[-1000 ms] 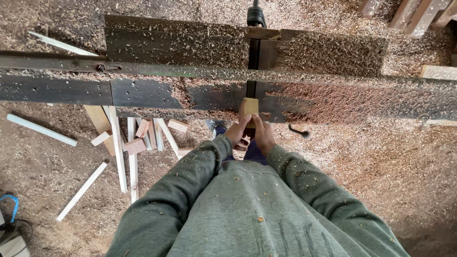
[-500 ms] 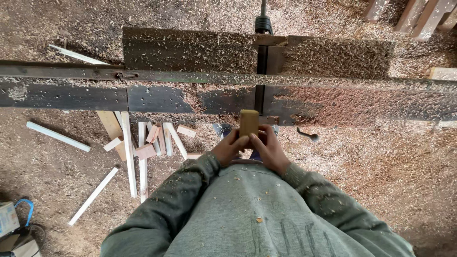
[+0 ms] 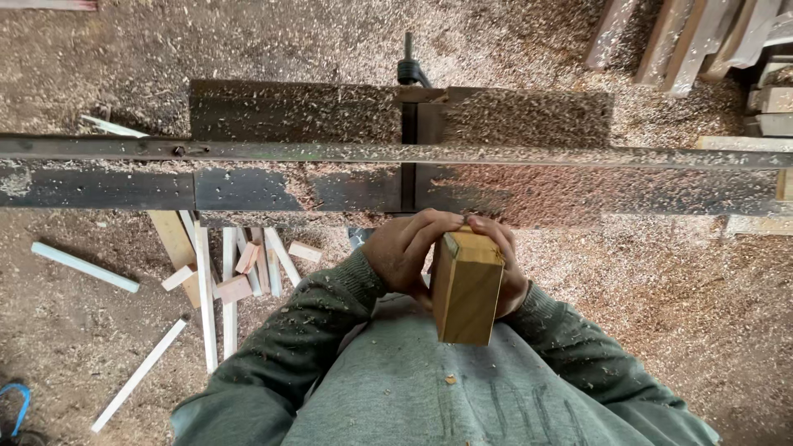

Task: The person sands a small rectangular piece of wood by hand. They rub the wood block against a stationary sanding surface, frequently turning the block over and sanding different sides.

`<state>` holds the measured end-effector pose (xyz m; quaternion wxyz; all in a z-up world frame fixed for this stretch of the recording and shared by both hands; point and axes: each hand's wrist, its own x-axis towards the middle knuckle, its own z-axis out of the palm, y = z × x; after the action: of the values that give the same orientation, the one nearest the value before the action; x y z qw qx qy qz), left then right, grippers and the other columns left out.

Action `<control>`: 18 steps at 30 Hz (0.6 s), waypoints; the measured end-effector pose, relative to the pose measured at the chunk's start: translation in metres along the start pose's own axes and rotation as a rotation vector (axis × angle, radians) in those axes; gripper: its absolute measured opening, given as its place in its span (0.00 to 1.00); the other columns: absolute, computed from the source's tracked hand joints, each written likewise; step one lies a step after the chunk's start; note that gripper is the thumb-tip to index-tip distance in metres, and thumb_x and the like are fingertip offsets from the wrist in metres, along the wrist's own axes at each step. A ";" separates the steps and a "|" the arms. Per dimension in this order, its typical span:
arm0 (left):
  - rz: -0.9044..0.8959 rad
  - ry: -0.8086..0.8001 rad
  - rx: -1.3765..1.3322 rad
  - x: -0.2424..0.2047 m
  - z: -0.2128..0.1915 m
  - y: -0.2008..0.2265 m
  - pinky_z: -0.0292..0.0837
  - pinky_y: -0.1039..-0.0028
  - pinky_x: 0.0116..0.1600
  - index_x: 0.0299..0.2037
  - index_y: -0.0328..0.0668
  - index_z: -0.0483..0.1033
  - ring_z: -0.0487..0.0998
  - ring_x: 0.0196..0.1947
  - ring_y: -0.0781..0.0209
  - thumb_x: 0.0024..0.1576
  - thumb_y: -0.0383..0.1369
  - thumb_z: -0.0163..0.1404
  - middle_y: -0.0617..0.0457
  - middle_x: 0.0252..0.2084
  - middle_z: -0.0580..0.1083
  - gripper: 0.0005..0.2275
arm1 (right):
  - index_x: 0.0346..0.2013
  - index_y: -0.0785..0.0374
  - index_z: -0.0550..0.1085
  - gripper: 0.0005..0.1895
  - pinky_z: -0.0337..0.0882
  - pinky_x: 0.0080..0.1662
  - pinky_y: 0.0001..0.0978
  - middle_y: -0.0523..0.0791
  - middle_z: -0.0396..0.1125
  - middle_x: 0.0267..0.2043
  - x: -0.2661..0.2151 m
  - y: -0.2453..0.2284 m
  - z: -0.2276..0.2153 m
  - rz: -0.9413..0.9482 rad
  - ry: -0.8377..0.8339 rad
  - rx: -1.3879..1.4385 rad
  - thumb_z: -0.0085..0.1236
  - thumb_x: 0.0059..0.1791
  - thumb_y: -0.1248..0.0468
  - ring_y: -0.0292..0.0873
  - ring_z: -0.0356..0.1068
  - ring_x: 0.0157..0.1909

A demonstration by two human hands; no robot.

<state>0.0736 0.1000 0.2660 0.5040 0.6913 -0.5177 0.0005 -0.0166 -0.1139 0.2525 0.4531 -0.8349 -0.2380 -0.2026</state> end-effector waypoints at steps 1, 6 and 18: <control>0.026 0.006 0.012 0.007 0.002 0.003 0.81 0.59 0.58 0.66 0.26 0.56 0.78 0.57 0.40 0.38 0.60 0.69 0.36 0.60 0.68 0.55 | 0.65 0.74 0.62 0.49 0.67 0.67 0.49 0.60 0.58 0.66 -0.004 0.002 -0.009 0.004 0.005 0.009 0.77 0.39 0.54 0.60 0.59 0.69; 0.132 0.022 0.061 0.035 0.014 0.015 0.80 0.58 0.59 0.65 0.25 0.56 0.78 0.57 0.38 0.39 0.58 0.72 0.35 0.59 0.69 0.54 | 0.63 0.71 0.65 0.44 0.67 0.67 0.48 0.59 0.58 0.65 -0.013 0.012 -0.035 -0.105 0.049 -0.046 0.75 0.39 0.58 0.60 0.60 0.69; -0.014 0.208 0.481 0.056 0.033 0.033 0.82 0.57 0.57 0.64 0.34 0.63 0.77 0.56 0.43 0.43 0.58 0.70 0.41 0.55 0.69 0.47 | 0.73 0.59 0.49 0.48 0.62 0.78 0.46 0.54 0.47 0.78 -0.004 0.027 -0.072 -0.030 0.020 1.032 0.71 0.50 0.51 0.52 0.53 0.80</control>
<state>0.0586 0.0390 0.3023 0.3758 0.7910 -0.4433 0.1912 -0.0131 -0.1894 0.2690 0.8053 -0.4972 -0.3145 -0.0732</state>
